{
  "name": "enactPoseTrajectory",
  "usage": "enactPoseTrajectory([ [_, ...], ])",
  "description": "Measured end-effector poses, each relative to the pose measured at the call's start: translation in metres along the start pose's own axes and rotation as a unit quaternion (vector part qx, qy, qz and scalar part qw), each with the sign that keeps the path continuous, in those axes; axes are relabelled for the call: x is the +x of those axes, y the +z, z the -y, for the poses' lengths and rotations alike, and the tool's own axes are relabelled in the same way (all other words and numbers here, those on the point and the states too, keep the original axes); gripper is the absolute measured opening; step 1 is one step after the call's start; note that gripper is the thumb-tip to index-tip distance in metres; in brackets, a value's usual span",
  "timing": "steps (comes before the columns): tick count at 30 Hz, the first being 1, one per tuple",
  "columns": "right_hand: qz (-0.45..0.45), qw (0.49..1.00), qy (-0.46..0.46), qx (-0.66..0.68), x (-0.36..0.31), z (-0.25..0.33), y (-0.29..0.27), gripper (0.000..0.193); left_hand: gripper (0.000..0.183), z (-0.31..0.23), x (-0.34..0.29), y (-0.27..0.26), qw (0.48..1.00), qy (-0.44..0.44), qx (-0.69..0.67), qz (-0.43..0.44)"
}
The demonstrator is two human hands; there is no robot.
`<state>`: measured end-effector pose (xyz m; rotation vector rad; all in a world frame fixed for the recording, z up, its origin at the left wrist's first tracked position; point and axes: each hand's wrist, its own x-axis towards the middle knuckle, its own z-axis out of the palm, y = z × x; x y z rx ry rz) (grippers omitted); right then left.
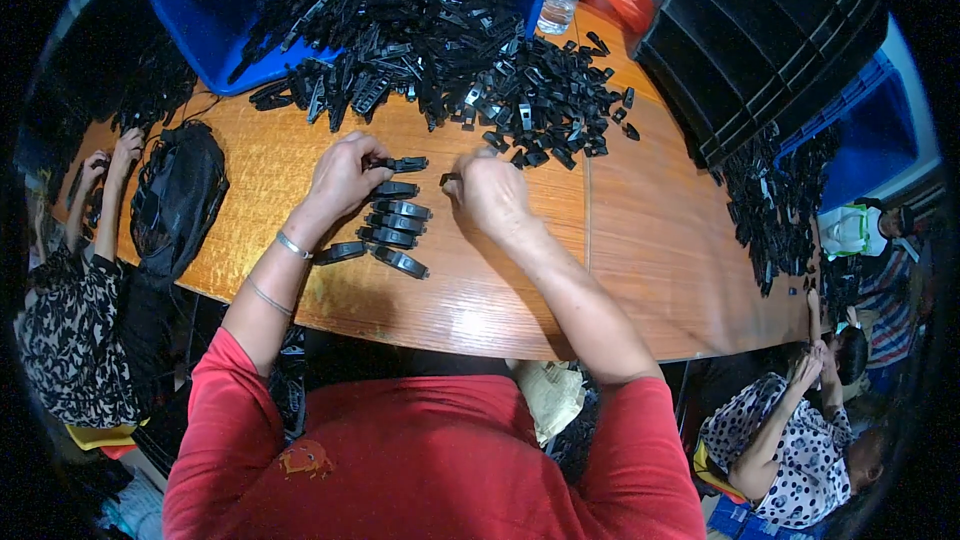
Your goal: The person assembles plastic components by hand, stacking them on a table.
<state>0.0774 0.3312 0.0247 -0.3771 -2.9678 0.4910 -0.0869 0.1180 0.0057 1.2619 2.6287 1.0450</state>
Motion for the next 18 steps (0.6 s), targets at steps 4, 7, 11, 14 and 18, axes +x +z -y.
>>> enactPoseTrajectory([
  [4,-0.027,0.999,-0.008,-0.014,0.005,0.001,0.007,0.027,0.023,0.004,-0.001,0.000,1.000,0.006,-0.007,-0.002],
  [7,-0.045,0.998,-0.051,0.007,0.012,0.001,0.006,0.024,0.022,0.004,-0.001,0.000,1.000,0.011,-0.002,-0.002],
  [11,-0.166,0.974,-0.103,0.115,0.019,0.016,0.016,0.025,0.020,0.004,-0.001,0.000,1.000,0.010,-0.001,-0.001],
  [14,-0.159,0.975,-0.095,0.118,0.027,0.013,0.025,0.024,0.020,0.008,0.000,0.002,1.000,0.015,-0.010,-0.003],
  [18,-0.138,0.979,-0.108,0.104,0.030,0.006,0.025,0.023,0.018,0.007,0.001,0.002,1.000,0.025,-0.016,-0.008],
])
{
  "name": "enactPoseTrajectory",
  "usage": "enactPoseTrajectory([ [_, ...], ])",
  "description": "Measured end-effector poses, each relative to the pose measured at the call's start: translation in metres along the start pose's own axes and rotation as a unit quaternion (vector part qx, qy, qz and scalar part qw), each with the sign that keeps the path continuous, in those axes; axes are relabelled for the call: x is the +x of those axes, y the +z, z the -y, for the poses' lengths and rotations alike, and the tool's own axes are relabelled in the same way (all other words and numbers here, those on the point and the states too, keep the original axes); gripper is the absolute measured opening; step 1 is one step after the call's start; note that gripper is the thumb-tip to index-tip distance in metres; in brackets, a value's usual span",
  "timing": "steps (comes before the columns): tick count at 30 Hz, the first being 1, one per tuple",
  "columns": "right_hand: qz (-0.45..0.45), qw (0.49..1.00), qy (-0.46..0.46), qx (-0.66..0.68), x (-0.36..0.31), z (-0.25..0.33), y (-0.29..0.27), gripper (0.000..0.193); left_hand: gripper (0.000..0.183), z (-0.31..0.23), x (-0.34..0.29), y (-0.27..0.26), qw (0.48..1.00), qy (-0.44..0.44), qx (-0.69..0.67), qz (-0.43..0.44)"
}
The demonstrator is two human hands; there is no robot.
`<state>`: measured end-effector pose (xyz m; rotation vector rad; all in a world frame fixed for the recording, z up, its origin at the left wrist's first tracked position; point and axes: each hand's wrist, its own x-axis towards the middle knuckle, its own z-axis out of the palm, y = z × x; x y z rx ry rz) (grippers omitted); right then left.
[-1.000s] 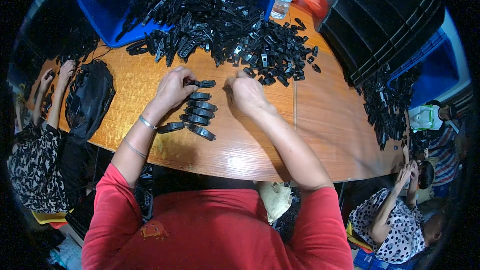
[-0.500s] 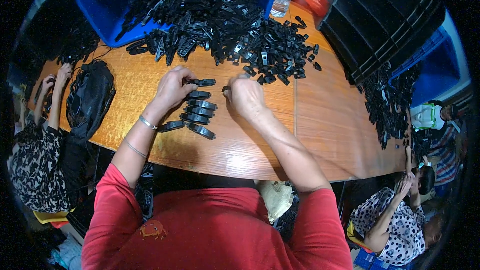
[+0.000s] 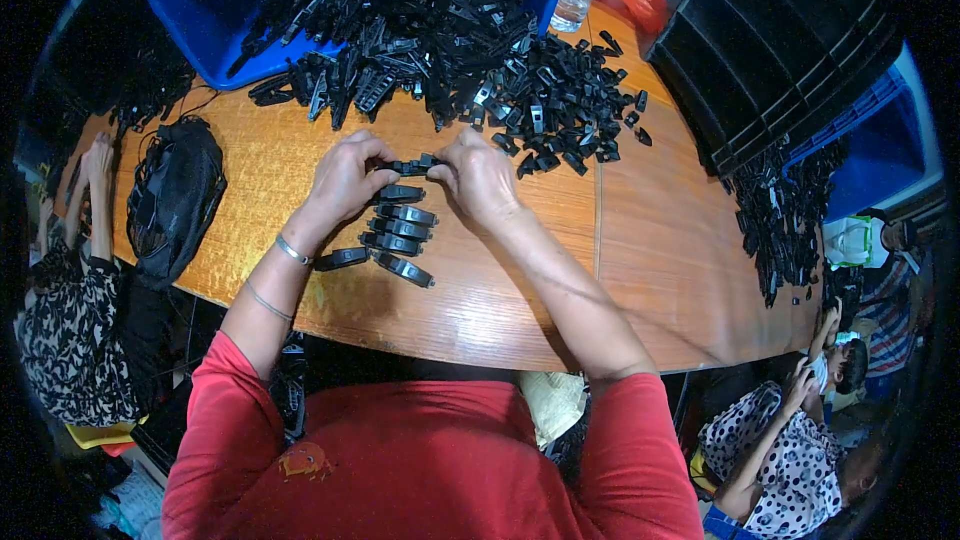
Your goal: The person assembles plastic components by hand, stacking them on a table.
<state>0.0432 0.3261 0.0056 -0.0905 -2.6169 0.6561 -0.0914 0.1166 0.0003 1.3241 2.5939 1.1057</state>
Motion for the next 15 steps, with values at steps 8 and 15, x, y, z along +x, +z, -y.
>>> enactPoseTrajectory([
  [8,0.046,0.993,-0.110,0.009,0.018,-0.008,0.012,0.023,0.017,0.000,0.011,0.006,0.999,0.016,-0.016,0.029],
  [15,0.101,0.993,-0.056,0.037,0.001,-0.012,-0.005,0.027,0.018,0.005,0.026,-0.016,0.982,-0.010,-0.067,0.174],
])
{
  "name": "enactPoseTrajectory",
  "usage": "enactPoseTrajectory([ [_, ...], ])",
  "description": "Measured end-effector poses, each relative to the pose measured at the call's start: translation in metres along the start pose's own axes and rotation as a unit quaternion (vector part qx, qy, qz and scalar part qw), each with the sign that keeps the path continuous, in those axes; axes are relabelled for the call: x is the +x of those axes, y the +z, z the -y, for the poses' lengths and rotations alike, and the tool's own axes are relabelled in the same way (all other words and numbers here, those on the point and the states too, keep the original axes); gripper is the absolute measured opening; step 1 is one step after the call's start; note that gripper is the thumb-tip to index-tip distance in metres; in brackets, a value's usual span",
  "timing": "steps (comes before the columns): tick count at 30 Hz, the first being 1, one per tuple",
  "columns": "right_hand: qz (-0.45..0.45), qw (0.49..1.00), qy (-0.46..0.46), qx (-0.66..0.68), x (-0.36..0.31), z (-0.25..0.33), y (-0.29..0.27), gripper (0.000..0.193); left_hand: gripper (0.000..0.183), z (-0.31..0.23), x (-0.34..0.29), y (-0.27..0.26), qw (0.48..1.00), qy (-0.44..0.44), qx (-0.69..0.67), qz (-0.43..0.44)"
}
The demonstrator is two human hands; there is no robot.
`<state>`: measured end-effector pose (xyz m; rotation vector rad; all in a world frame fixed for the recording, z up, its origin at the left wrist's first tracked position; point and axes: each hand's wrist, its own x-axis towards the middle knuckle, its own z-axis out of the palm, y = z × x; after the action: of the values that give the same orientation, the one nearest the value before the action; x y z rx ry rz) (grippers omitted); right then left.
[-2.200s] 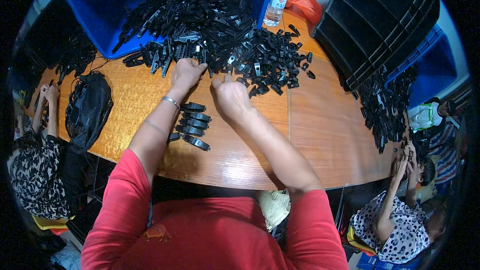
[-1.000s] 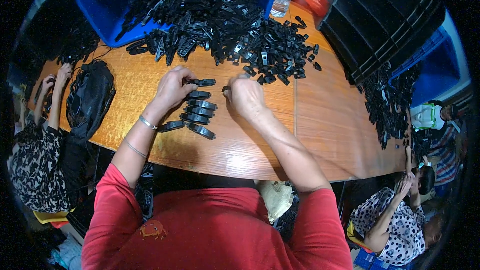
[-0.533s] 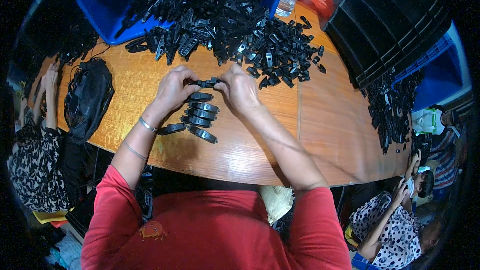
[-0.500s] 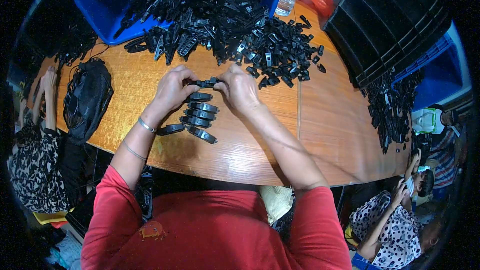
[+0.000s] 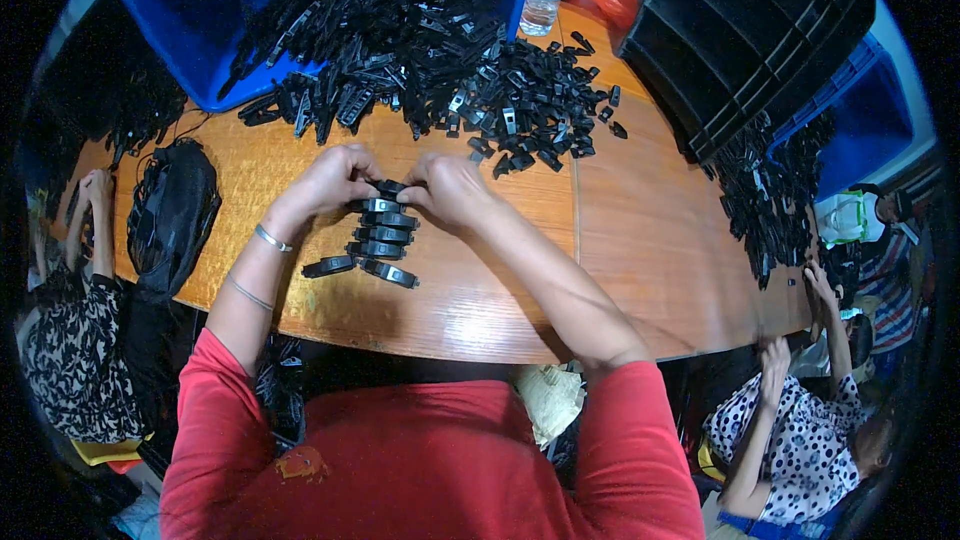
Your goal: The person assembles plastic components by hand, stacking them on a table.
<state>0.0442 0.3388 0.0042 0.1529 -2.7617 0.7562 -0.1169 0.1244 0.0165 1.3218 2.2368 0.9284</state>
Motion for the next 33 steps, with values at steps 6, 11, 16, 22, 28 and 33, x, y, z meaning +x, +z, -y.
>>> enactPoseTrajectory([
  [6,-0.083,0.983,0.155,-0.050,-0.030,-0.026,-0.050,0.023,0.034,-0.037,0.043,-0.001,0.986,0.069,0.111,-0.108],
  [11,-0.050,0.985,0.081,-0.141,-0.030,-0.017,-0.061,0.031,0.025,-0.033,0.080,0.013,0.925,0.188,0.272,-0.186],
  [16,0.002,0.984,0.050,-0.172,-0.027,-0.023,-0.048,0.030,0.014,-0.025,0.090,0.017,0.908,0.206,0.312,-0.189],
  [22,0.003,0.975,0.056,-0.215,-0.023,-0.023,-0.051,0.014,0.025,-0.041,0.060,0.002,0.909,0.233,0.296,-0.177],
  [28,-0.122,0.986,0.106,0.049,-0.028,0.004,-0.033,0.022,0.030,-0.030,0.031,0.013,0.968,0.140,0.204,-0.044],
  [33,-0.132,0.985,0.083,0.068,-0.037,0.006,-0.011,0.022,0.026,-0.025,0.032,0.021,0.974,0.145,0.156,-0.081],
])
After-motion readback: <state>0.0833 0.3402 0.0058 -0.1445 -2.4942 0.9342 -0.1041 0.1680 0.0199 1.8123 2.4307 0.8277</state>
